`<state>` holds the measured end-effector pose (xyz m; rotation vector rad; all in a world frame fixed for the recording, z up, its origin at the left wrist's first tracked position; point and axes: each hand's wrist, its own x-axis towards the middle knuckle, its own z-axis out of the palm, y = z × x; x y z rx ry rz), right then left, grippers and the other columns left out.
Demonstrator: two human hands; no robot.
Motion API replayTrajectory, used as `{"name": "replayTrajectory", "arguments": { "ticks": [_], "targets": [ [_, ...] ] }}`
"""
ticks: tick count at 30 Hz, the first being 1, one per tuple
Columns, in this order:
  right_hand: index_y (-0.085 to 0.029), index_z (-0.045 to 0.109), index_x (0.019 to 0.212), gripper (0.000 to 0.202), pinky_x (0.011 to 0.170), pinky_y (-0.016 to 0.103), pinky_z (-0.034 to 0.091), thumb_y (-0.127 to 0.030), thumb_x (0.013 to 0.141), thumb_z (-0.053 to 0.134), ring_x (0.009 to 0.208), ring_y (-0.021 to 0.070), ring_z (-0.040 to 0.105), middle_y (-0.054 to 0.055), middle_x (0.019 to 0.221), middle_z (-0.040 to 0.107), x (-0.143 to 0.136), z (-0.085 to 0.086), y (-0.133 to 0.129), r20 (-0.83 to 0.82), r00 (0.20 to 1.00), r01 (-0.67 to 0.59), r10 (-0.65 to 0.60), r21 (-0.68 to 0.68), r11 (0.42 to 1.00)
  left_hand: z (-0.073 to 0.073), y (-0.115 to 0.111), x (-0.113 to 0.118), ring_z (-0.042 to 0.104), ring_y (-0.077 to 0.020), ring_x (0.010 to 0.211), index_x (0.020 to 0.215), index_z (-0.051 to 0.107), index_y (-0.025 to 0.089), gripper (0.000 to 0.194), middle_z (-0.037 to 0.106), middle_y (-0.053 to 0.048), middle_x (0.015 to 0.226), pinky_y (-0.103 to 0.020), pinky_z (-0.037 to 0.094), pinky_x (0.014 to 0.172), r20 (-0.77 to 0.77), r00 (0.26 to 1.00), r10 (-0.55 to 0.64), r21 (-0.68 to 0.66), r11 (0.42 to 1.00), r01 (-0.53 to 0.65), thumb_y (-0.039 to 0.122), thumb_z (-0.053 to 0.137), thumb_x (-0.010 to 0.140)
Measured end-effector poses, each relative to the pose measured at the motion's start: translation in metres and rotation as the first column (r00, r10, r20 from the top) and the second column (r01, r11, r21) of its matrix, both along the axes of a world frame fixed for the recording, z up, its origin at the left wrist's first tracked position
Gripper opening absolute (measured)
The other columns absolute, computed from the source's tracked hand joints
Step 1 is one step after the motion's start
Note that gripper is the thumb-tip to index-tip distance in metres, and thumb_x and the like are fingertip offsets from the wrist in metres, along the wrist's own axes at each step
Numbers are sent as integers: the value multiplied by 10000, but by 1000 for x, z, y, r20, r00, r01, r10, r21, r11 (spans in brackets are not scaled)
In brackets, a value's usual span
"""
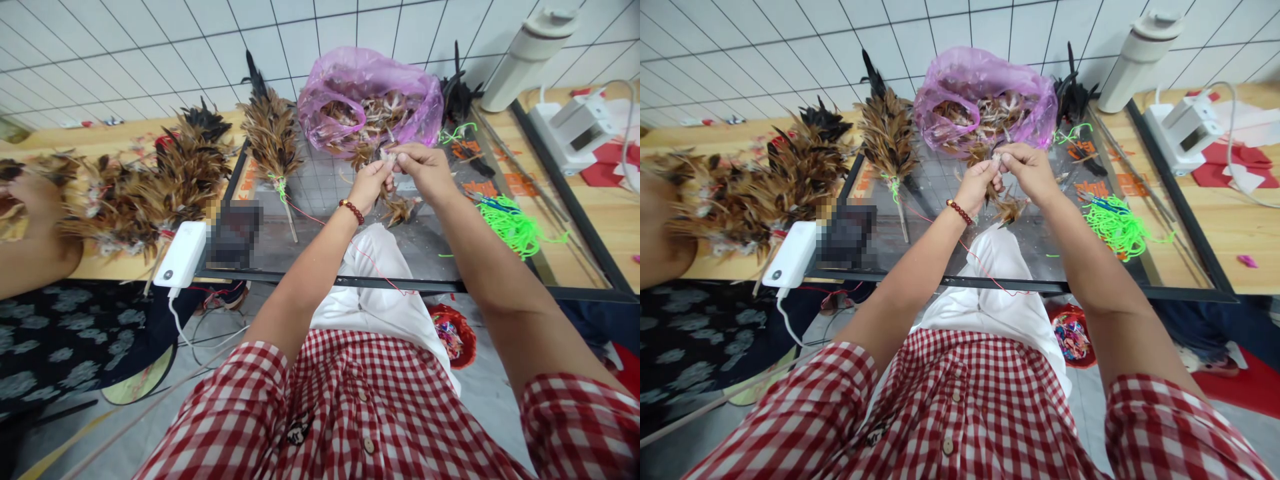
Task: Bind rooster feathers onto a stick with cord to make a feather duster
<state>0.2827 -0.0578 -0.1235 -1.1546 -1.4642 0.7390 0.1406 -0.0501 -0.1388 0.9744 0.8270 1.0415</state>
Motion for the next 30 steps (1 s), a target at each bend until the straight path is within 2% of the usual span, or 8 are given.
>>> {"name": "replayTrajectory", "arguments": {
  "ticks": [4,9,13,15,18,20,24,30],
  "targets": [
    [-272,807,908,342,662,331,536,-608,854,792,711,164,639,23,812,730,6,-7,6,-98,992,73,-76,-35,997,2,-2,-2,473,-36,505,830,643,175,271,464,80,560,-186,476,625,43,999,-17,-41,999,18,385,683,998],
    [-247,744,874,301,613,299,468,-506,793,874,623,124,544,-13,733,658,2,-6,6,-115,992,-75,59,-134,988,5,-7,-2,466,-35,489,802,624,179,274,454,83,544,-176,463,591,80,996,-49,-106,993,57,367,711,980],
    [-228,578,714,265,583,279,375,-248,933,725,538,90,379,-52,609,496,11,8,5,-263,945,150,-196,-185,971,7,-5,-3,473,-38,493,811,631,187,281,452,82,555,-186,488,606,113,994,-2,-138,990,18,399,713,975],
    [-212,555,669,307,599,282,347,-145,936,690,539,80,337,-61,576,455,25,16,3,-182,945,231,-273,-221,948,7,-1,-4,458,-32,497,790,618,188,291,444,82,556,-172,475,605,119,990,71,-119,991,-56,383,689,994],
    [-143,716,785,136,675,283,387,-176,906,768,613,75,423,-25,663,593,48,23,-4,169,969,222,-178,-294,930,8,4,-5,428,-34,498,781,614,192,303,431,80,549,-162,450,587,124,977,172,-92,983,-162,380,660,1013],
    [-106,803,1053,166,755,299,427,-209,934,750,730,104,542,58,872,742,60,27,-9,440,881,323,-173,-293,900,9,7,-6,419,-37,498,782,616,194,304,428,79,552,-166,445,585,127,964,232,-97,971,-221,389,661,1012],
    [-133,806,1266,338,920,351,446,-147,992,610,1128,238,685,178,1248,782,70,38,-15,848,508,538,-152,-175,825,8,9,-6,433,-43,512,783,617,197,303,428,75,573,-181,448,610,110,935,336,-116,939,-324,395,664,1008],
    [-203,729,1416,457,947,403,445,-128,999,558,1350,333,630,201,1481,665,79,42,-17,923,380,634,54,-303,712,9,9,-7,430,-51,509,808,631,207,313,425,73,570,-180,440,597,64,931,358,-102,931,-351,441,642,1015]
  ]
}}
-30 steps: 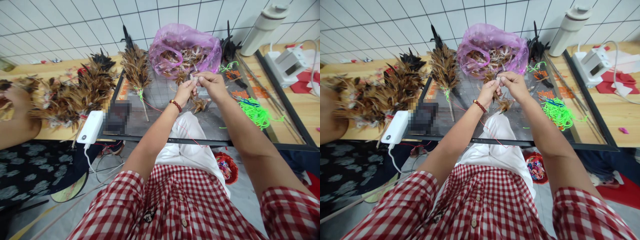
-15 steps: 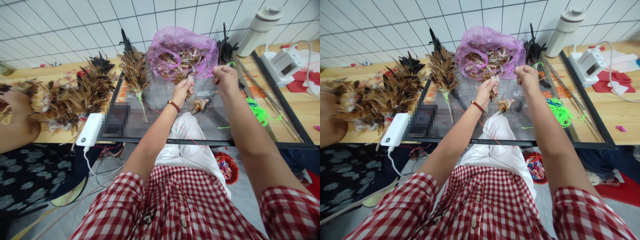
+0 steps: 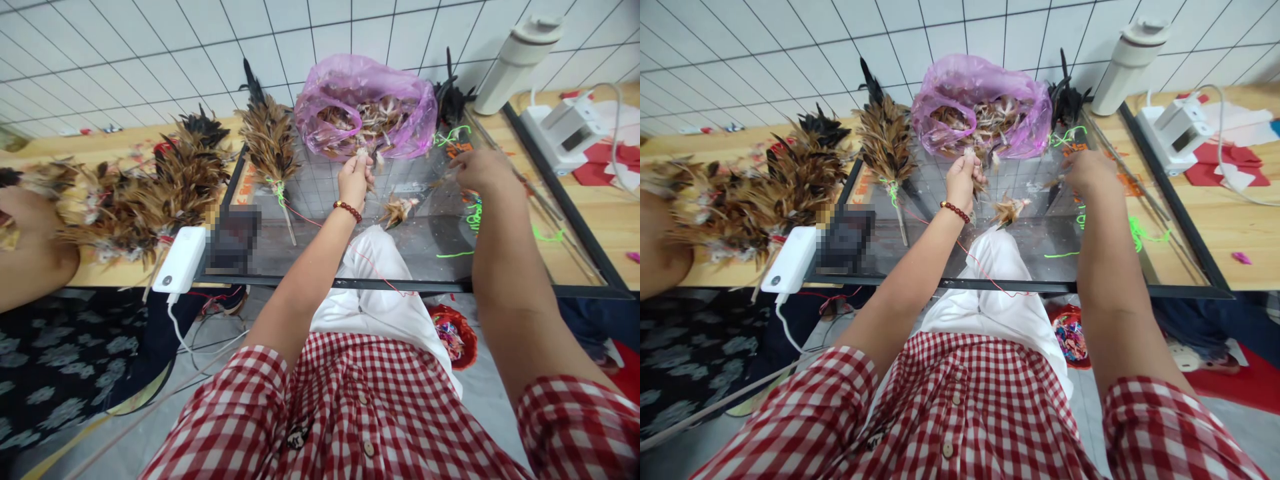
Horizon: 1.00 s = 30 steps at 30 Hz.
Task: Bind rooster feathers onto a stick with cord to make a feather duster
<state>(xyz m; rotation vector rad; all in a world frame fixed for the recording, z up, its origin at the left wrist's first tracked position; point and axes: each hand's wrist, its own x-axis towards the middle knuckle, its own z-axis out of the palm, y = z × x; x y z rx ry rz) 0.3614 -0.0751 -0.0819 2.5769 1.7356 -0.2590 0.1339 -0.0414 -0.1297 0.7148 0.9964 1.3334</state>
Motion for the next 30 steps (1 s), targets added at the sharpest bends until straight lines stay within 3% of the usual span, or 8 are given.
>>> {"name": "replayTrajectory", "arguments": {
  "ticks": [5,8,13,15,17,19,23,30],
  "targets": [
    [-142,797,1273,335,879,370,446,-296,1000,679,1178,265,668,215,1307,755,9,-15,6,-78,997,-14,20,68,998,-1,0,-1,453,-53,519,772,617,208,333,440,68,572,-184,449,610,-58,998,-17,24,1000,19,440,652,1008],
    [-83,826,1166,283,858,344,454,-245,954,731,1019,221,687,206,1151,800,3,-17,9,-207,964,-112,163,239,965,-6,2,0,479,-56,531,787,628,209,352,471,62,581,-188,463,617,-133,990,-38,73,996,48,480,635,1011],
    [-202,830,894,78,871,349,539,-217,844,772,885,224,721,74,939,812,-40,-23,13,-356,709,-349,609,574,741,-16,5,3,646,-101,712,773,652,200,392,663,1,709,-228,539,729,-356,933,-54,239,960,147,520,630,1000],
    [-250,816,867,101,907,386,549,-241,868,715,922,246,733,54,951,808,-57,-29,13,-301,638,-429,709,626,652,-18,6,3,671,-114,756,734,641,198,391,697,-12,743,-242,554,765,-419,907,-48,279,943,179,491,649,993],
    [-260,813,900,160,947,420,540,-257,901,653,979,268,733,70,1006,807,-67,-33,13,-231,633,-455,739,661,597,-19,6,3,665,-107,727,728,636,197,381,693,-4,732,-236,553,748,-441,896,-61,261,946,193,465,646,998],
    [-260,809,960,215,982,450,523,-290,937,598,1034,291,723,93,1053,803,-71,-33,10,-173,688,-437,704,677,593,-17,5,3,634,-90,657,749,648,199,351,673,13,691,-217,533,695,-430,899,-88,216,956,197,441,642,1004],
    [-270,795,1094,315,1076,505,462,-361,992,512,1137,323,694,118,1141,788,-75,-25,0,-119,780,-439,614,594,674,-14,0,2,533,-67,551,660,621,200,346,602,34,586,-188,450,607,-375,917,-138,182,959,219,339,714,963],
    [-276,766,1209,396,1131,539,413,-389,1034,430,1226,339,654,125,1193,762,-83,-18,-8,-81,841,-419,535,528,739,-17,1,0,496,-95,560,643,636,211,321,550,35,544,-205,400,590,-376,904,-203,215,930,298,331,794,894]
  ]
}}
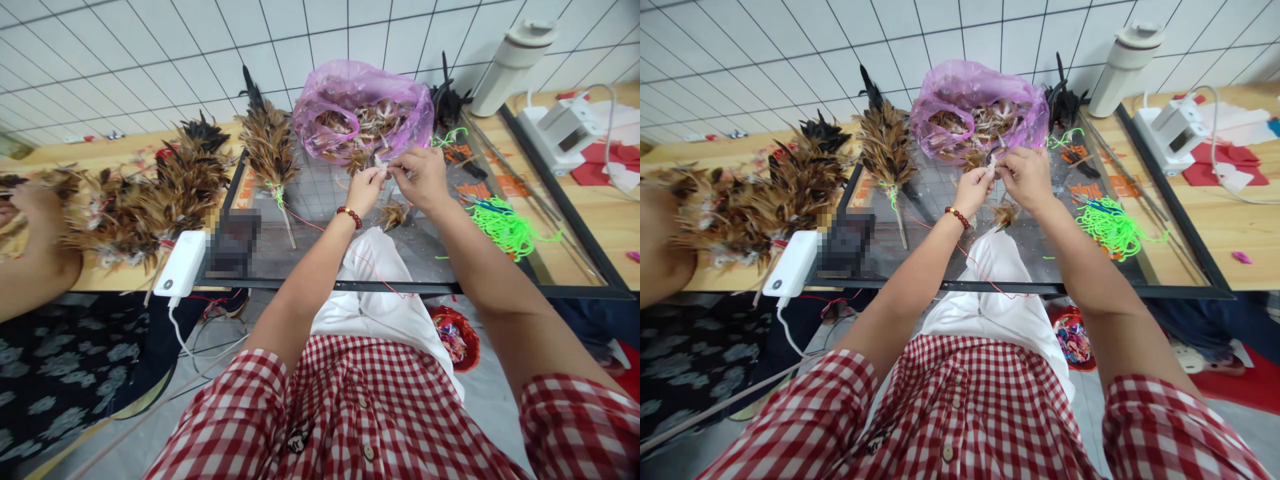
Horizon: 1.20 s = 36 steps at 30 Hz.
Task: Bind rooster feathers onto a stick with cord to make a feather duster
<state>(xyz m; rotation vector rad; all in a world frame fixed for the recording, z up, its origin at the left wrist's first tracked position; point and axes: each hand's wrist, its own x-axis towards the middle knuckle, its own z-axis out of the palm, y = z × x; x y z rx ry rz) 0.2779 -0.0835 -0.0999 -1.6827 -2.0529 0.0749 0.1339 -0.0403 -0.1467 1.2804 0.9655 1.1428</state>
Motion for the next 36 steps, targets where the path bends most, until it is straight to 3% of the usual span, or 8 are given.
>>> {"name": "replayTrajectory", "arguments": {
  "ticks": [5,14,17,21,24,26,29,36],
  "targets": [
    [-254,757,1272,390,1005,448,506,-394,1022,493,1162,305,680,122,1223,757,4,-2,6,-42,998,55,-55,-10,998,1,0,0,559,-94,621,682,640,197,298,555,30,583,-193,420,613,130,990,61,-118,992,-46,326,790,905],
    [-276,825,899,160,795,372,515,-184,769,846,809,221,711,18,897,801,72,63,-39,262,963,85,59,-504,859,13,-2,-3,760,-162,1068,970,692,157,257,767,-56,1009,-264,564,857,467,873,140,-346,937,35,412,677,1001],
    [-315,787,820,172,772,388,515,-213,714,877,867,262,734,7,922,812,83,54,-66,432,892,177,136,-610,773,14,-3,-5,759,-134,927,981,704,166,258,728,-21,842,-243,575,813,458,874,164,-368,930,19,424,720,971],
    [-250,663,675,177,688,368,462,-175,835,674,858,270,732,85,930,802,69,32,-88,593,765,278,252,-656,702,17,-5,-6,691,-77,715,995,722,170,242,625,36,692,-211,564,748,461,867,188,-372,928,-3,410,731,964],
    [-220,699,788,190,664,354,435,-167,907,561,913,272,742,122,1022,807,62,29,-84,615,763,258,199,-572,778,20,-4,-7,661,-71,670,1045,743,181,295,613,40,681,-208,553,714,466,859,212,-354,935,-38,457,750,941],
    [-191,759,967,253,693,372,447,-209,966,507,1062,318,741,164,1205,786,64,32,-72,622,783,297,-5,-366,882,21,-1,-10,638,-63,651,1033,749,190,291,600,43,674,-201,543,704,448,860,244,-340,936,-89,466,745,943],
    [-156,800,1126,330,800,402,496,-205,964,517,1175,362,719,198,1293,761,66,35,-42,476,845,347,-242,-146,926,21,6,-15,551,-39,574,968,742,200,245,547,62,636,-167,489,637,383,863,330,-331,921,-205,441,700,979],
    [-182,823,1039,219,960,395,559,-206,897,658,1109,311,746,134,1093,814,18,1,40,49,973,229,-224,-259,938,21,12,-20,416,-28,510,923,747,212,276,492,76,615,-159,353,534,249,836,490,-292,861,-417,476,685,978]
  ]
}}
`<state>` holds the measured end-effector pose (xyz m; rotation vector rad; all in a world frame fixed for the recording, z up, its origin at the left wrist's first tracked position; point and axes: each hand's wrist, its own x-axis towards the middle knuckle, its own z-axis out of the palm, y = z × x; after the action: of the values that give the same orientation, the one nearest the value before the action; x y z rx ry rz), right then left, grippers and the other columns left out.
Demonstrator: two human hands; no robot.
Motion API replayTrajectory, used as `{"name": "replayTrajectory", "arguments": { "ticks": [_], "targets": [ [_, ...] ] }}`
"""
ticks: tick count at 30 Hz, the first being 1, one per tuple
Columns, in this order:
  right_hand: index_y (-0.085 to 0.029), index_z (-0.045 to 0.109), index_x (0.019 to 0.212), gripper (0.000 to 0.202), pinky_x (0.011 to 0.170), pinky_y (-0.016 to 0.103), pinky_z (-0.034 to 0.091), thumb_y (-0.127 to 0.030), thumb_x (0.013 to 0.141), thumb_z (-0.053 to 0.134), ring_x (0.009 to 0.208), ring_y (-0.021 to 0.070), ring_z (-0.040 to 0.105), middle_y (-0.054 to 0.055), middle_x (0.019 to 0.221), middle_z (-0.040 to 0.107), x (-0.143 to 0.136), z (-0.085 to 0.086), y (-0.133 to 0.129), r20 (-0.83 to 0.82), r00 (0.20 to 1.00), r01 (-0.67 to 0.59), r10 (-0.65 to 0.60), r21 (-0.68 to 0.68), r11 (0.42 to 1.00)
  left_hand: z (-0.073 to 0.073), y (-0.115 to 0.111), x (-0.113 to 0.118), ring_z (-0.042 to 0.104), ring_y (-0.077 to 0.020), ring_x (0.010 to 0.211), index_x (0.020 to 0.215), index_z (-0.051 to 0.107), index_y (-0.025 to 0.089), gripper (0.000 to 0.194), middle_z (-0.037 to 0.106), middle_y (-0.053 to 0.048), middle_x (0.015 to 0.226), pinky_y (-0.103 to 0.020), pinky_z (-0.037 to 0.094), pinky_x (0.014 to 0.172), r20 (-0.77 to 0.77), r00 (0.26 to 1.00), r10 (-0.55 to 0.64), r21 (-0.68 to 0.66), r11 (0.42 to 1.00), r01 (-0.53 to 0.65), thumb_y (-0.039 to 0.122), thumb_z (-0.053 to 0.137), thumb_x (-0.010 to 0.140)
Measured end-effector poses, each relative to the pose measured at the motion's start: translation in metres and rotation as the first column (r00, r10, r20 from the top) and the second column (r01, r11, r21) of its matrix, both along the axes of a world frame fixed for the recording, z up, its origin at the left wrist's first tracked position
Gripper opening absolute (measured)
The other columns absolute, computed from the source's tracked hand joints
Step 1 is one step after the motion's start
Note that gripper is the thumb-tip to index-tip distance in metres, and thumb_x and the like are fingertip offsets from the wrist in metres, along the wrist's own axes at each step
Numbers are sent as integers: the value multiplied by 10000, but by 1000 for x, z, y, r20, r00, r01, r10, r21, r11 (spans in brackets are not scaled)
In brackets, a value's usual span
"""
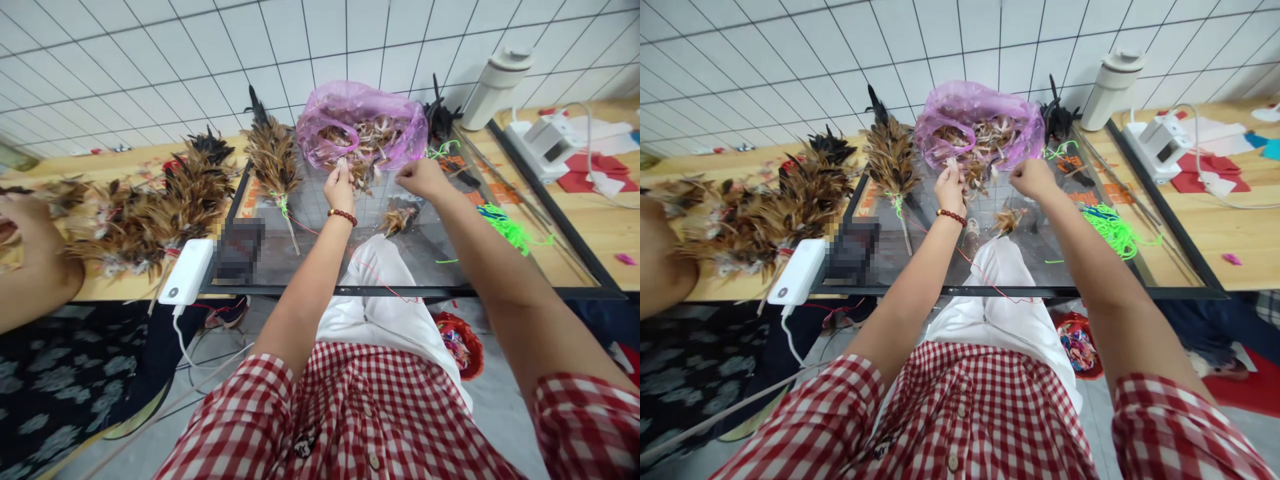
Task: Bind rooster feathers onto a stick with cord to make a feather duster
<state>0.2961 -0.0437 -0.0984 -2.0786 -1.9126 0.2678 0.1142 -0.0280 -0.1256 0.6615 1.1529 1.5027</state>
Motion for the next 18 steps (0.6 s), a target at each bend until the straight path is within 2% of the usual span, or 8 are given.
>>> {"name": "replayTrajectory", "arguments": {
  "ticks": [5,9,13,15,18],
  "targets": [
    [-163,780,975,180,994,422,554,-319,924,708,1101,314,726,160,1077,790,-36,-19,37,-138,982,123,-132,-71,990,1,-5,4,453,-36,548,890,745,202,235,502,71,629,-172,384,578,-14,1000,-27,-11,1000,27,402,676,992],
    [-176,732,882,75,955,406,559,-233,896,686,1030,287,711,128,937,764,-40,-24,45,-195,969,149,-153,-37,988,-1,-8,6,437,-26,525,806,706,180,236,490,76,607,-168,364,567,-1,998,-69,-17,997,69,308,667,1000],
    [-187,683,799,128,835,337,555,-258,896,641,894,218,684,68,817,714,-39,-30,23,-424,905,108,-23,176,978,-7,-6,8,451,-22,508,797,684,174,230,538,75,615,-163,381,572,65,988,-137,-37,990,140,253,645,1008],
    [-207,670,806,157,770,313,541,-324,905,638,845,194,666,43,823,705,-43,-31,5,-523,849,95,75,291,952,-12,-3,10,537,-27,567,814,685,171,200,619,55,674,-165,443,638,103,980,-168,-32,985,172,234,652,1001],
    [-224,661,789,215,725,312,519,-399,912,641,787,184,641,37,821,701,-54,-27,-16,-562,811,63,164,362,930,-17,0,12,679,-69,751,871,707,170,152,714,15,789,-208,530,785,142,974,-177,-26,983,182,278,695,977]
  ]
}}
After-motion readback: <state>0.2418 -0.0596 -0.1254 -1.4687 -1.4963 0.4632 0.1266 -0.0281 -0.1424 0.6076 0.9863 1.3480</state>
